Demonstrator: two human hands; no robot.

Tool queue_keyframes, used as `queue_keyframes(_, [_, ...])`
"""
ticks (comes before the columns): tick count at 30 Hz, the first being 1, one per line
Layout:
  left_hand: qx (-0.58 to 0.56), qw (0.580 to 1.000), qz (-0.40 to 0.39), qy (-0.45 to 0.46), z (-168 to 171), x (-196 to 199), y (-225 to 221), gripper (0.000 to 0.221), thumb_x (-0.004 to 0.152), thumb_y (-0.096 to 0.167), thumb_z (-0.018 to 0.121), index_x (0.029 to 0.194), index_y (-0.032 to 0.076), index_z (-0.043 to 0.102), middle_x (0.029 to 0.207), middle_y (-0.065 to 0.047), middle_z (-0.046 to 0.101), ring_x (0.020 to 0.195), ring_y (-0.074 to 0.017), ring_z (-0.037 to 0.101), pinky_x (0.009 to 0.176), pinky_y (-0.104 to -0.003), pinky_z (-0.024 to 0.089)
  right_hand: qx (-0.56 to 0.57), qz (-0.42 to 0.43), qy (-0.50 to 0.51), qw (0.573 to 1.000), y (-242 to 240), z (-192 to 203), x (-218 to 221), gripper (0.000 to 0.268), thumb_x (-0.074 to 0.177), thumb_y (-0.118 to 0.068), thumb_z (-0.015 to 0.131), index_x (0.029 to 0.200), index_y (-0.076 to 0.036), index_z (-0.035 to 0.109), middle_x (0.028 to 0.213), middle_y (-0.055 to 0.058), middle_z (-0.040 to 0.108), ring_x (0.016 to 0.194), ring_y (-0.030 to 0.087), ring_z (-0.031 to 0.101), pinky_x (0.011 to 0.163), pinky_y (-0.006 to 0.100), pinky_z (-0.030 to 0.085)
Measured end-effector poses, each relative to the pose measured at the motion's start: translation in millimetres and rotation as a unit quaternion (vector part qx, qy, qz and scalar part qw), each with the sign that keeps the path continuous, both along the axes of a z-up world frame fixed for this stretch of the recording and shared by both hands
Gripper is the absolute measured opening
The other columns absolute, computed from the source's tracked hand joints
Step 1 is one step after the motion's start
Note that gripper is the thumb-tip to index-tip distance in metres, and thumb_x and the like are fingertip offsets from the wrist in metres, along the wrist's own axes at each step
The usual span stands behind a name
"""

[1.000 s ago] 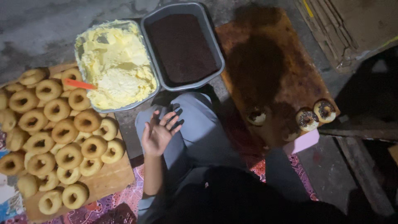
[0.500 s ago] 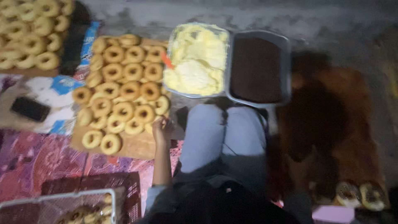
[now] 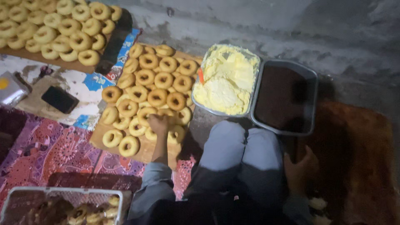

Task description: The person repeatedly picks donuts from a pile, fills the center hole with a yellow cream using a spatula, and then dips the filled donut into a dark topping. The finished donuts are placed on a wooden board.

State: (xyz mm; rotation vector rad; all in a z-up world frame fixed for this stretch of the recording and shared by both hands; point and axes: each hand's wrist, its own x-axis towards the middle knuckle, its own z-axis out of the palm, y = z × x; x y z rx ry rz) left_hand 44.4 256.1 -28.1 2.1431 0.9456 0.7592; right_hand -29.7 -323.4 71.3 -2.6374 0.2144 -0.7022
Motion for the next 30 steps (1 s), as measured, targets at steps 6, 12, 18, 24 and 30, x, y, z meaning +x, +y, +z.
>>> queue_keyframes(6, [0.007,0.972,0.229,0.057,5,-7,57,0.089,0.067,0.044,0.090,0.126,-0.009,0.048,0.121,-0.030,0.051,0.113,-0.0490,0.049,0.097,-0.059,0.042,0.013,-0.013,0.035,0.999,13,1,8,0.075,0.077,-0.028,0.085,0.142,-0.003,0.056,0.136,0.027,0.059,0.130,0.046,0.052,0.112,0.055,0.041])
queue_keyframes(12, [-0.107,0.989,0.086,-0.062,11,-3,33,0.079,0.081,0.044,0.083,0.130,-0.007,0.049,0.131,-0.024,0.055,0.118,-0.0437,0.055,0.100,-0.053,0.048,0.048,0.048,0.006,0.998,47,-25,12,0.074,0.073,-0.026,0.085,0.137,-0.004,0.057,0.132,0.022,0.060,0.123,0.040,0.056,0.108,0.048,0.043])
queue_keyframes(18, [-0.317,0.925,-0.203,-0.056,48,-34,-157,0.066,0.073,0.002,0.077,0.131,-0.003,0.045,0.117,-0.017,0.065,0.103,-0.0248,0.067,0.087,-0.037,0.057,0.555,0.341,0.126,0.748,145,-64,16,0.063,0.091,-0.018,0.064,0.146,-0.018,0.034,0.144,0.004,0.053,0.125,0.017,0.053,0.105,0.033,0.042])
queue_keyframes(24, [-0.588,0.777,-0.209,-0.077,117,-54,-216,0.037,0.087,-0.003,0.062,0.124,0.000,0.059,0.108,-0.019,0.067,0.089,-0.0287,0.066,0.069,-0.037,0.056,0.755,0.255,0.198,0.570,157,-63,67,0.041,0.118,-0.032,0.060,0.129,0.007,0.064,0.112,0.020,0.065,0.101,0.028,0.064,0.090,0.043,0.054])
queue_keyframes(30, [-0.745,0.581,-0.203,-0.258,126,-29,-185,0.040,0.100,0.038,0.057,0.123,0.007,0.061,0.118,-0.011,0.067,0.106,-0.0250,0.069,0.090,-0.042,0.059,0.480,0.453,0.188,0.727,208,-6,94,0.027,0.095,-0.015,0.073,0.118,-0.002,0.066,0.149,0.008,0.054,0.127,0.021,0.057,0.103,0.037,0.050])
